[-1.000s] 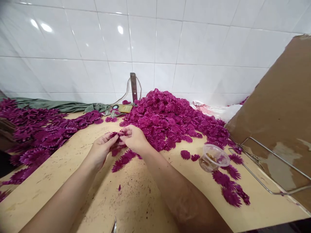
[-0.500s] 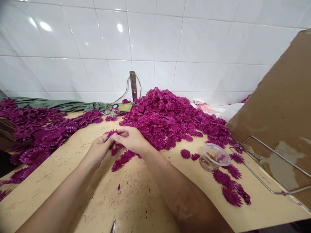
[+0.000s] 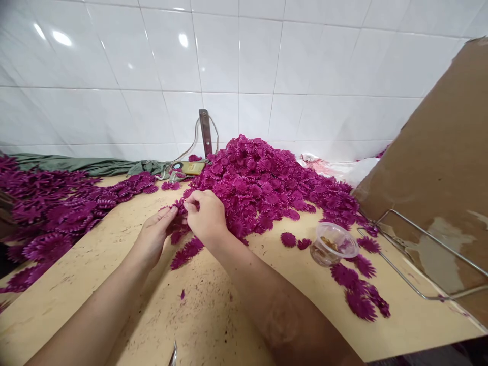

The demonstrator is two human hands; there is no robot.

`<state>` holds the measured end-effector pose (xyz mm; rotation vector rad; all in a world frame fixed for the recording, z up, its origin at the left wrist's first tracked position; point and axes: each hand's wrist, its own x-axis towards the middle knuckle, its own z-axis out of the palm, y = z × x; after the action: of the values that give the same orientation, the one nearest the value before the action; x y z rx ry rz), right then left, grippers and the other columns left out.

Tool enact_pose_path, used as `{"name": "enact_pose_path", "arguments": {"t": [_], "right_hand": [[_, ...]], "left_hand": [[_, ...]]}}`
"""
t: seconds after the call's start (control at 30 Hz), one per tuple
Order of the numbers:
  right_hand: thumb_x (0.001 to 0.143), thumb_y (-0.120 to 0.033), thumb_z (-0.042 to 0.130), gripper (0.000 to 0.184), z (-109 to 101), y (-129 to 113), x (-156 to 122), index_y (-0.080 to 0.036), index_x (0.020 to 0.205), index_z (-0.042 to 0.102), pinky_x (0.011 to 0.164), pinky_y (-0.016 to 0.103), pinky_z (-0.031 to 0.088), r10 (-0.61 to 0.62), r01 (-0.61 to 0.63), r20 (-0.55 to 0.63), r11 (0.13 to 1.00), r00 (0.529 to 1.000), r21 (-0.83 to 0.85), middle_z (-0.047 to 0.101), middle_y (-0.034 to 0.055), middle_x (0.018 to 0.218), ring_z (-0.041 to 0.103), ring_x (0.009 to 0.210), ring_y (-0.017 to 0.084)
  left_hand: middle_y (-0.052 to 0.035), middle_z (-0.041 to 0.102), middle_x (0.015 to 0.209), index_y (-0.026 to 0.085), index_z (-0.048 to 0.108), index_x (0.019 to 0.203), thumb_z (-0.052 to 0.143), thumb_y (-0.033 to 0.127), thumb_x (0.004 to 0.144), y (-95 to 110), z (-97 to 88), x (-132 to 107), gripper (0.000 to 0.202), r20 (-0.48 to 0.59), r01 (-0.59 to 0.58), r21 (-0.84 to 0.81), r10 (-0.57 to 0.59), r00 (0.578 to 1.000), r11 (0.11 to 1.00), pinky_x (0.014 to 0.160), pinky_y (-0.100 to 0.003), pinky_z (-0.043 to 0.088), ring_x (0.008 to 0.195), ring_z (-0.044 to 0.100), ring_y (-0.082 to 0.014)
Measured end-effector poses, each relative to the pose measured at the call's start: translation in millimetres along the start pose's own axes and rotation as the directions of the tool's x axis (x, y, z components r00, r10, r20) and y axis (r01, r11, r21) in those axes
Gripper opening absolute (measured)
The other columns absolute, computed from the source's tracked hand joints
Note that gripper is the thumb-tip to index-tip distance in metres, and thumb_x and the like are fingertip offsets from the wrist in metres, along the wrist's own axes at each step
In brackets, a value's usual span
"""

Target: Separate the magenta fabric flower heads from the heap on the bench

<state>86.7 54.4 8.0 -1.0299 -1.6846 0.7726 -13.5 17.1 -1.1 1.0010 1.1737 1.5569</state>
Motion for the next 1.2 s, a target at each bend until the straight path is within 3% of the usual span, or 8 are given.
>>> {"name": "enact_pose_path", "arguments": {"t": [0.13, 0.33, 0.43, 0.5, 0.63, 0.77, 0.9, 1.2], "right_hand": [[0.070, -0.005, 0.047, 0.017, 0, -9, -7, -0.019, 0.061, 0.046, 0.075, 0.028, 0.042, -0.224, 0.209, -0.078, 0.965, 0.972, -0.161, 0.052, 0.0006, 0.076, 0.050, 0.076, 0.013], [0.080, -0.015, 0.043, 0.008, -24, -14, 9, -0.018, 0.079, 0.050, 0.069, 0.031, 0.044, -0.004, -0.014, -0.206, 0.996, 0.979, -0.085, 0.054, 0.0034, 0.078, 0.052, 0.071, 0.014], [0.077, -0.016, 0.050, 0.024, -30, -7, 15, -0.019, 0.101, 0.053, 0.082, 0.034, 0.042, 0.075, -0.101, -0.193, 0.987, 0.978, -0.128, 0.053, 0.0087, 0.106, 0.054, 0.092, 0.017], [0.077, -0.025, 0.055, 0.031, -27, -6, 13, -0.022, 0.107, 0.053, 0.085, 0.034, 0.041, 0.095, -0.104, -0.066, 0.983, 0.993, -0.151, 0.051, 0.0089, 0.115, 0.052, 0.100, 0.019], [0.074, -0.045, 0.058, 0.028, -11, -10, 0, -0.019, 0.084, 0.061, 0.072, 0.031, 0.043, 0.046, -0.007, 0.196, 0.980, 0.979, -0.197, 0.062, 0.0067, 0.088, 0.056, 0.079, 0.017], [0.075, -0.029, 0.058, 0.013, -1, -12, -6, -0.018, 0.068, 0.056, 0.064, 0.027, 0.039, -0.013, 0.075, 0.216, 0.956, 0.976, -0.283, 0.059, 0.0024, 0.069, 0.052, 0.065, 0.014], [0.074, -0.013, 0.054, 0.008, 0, -14, -4, -0.018, 0.067, 0.053, 0.063, 0.026, 0.039, 0.054, 0.008, 0.261, 0.973, 0.964, -0.232, 0.060, 0.0026, 0.070, 0.053, 0.065, 0.013], [0.071, -0.009, 0.053, 0.010, -8, -29, -3, -0.017, 0.065, 0.051, 0.054, 0.025, 0.035, 0.161, -0.063, 0.347, 0.959, 0.924, -0.277, 0.053, -0.0007, 0.059, 0.045, 0.052, 0.010]], "left_hand": [[-0.0004, 0.056, 0.048, 0.013, 0.057, 0.058, 0.055, 0.020, 0.070, 4, -1.0, 7, 0.014, -0.165, 0.145, -0.198, -0.179, 0.970, 0.969, 0.040, -0.019, 0.036, 0.041, 0.047, -0.0091], [0.0011, 0.053, 0.048, 0.014, 0.052, 0.061, 0.042, 0.010, 0.076, 13, -31.9, 19, 0.018, -0.422, 0.109, -0.347, -0.259, 0.869, 0.931, 0.038, -0.014, 0.034, 0.039, 0.046, -0.0056], [0.0022, 0.056, 0.050, 0.014, 0.053, 0.063, 0.054, 0.013, 0.070, 10, -28.6, 16, 0.008, -0.358, 0.092, -0.250, -0.180, 0.916, 0.964, 0.041, -0.015, 0.037, 0.041, 0.047, -0.0059], [0.0034, 0.054, 0.048, 0.014, 0.054, 0.059, 0.065, 0.020, 0.062, 5, -19.3, 13, 0.013, -0.260, 0.074, -0.137, -0.108, 0.960, 0.988, 0.042, -0.017, 0.036, 0.041, 0.045, -0.0062], [0.0040, 0.055, 0.049, 0.014, 0.056, 0.057, 0.075, 0.036, 0.047, -2, -6.9, 6, 0.031, -0.158, -0.028, 0.011, 0.029, 0.987, 1.000, 0.046, -0.019, 0.036, 0.046, 0.045, -0.0072], [0.0041, 0.054, 0.049, 0.014, 0.056, 0.057, 0.074, 0.041, 0.048, -4, -8.3, 4, 0.034, -0.172, -0.027, 0.030, 0.032, 0.985, 0.999, 0.047, -0.019, 0.035, 0.046, 0.045, -0.0071], [0.0043, 0.053, 0.046, 0.014, 0.054, 0.054, 0.074, 0.040, 0.046, 1, -9.2, 5, 0.034, -0.247, -0.013, -0.035, 0.004, 0.969, 0.999, 0.046, -0.019, 0.036, 0.044, 0.044, -0.0064], [0.0059, 0.047, 0.039, 0.015, 0.050, 0.055, 0.064, 0.020, 0.062, 13, 0.2, 7, 0.017, -0.412, 0.089, -0.211, -0.171, 0.895, 0.973, 0.037, -0.016, 0.030, 0.034, 0.038, -0.0044]]}}
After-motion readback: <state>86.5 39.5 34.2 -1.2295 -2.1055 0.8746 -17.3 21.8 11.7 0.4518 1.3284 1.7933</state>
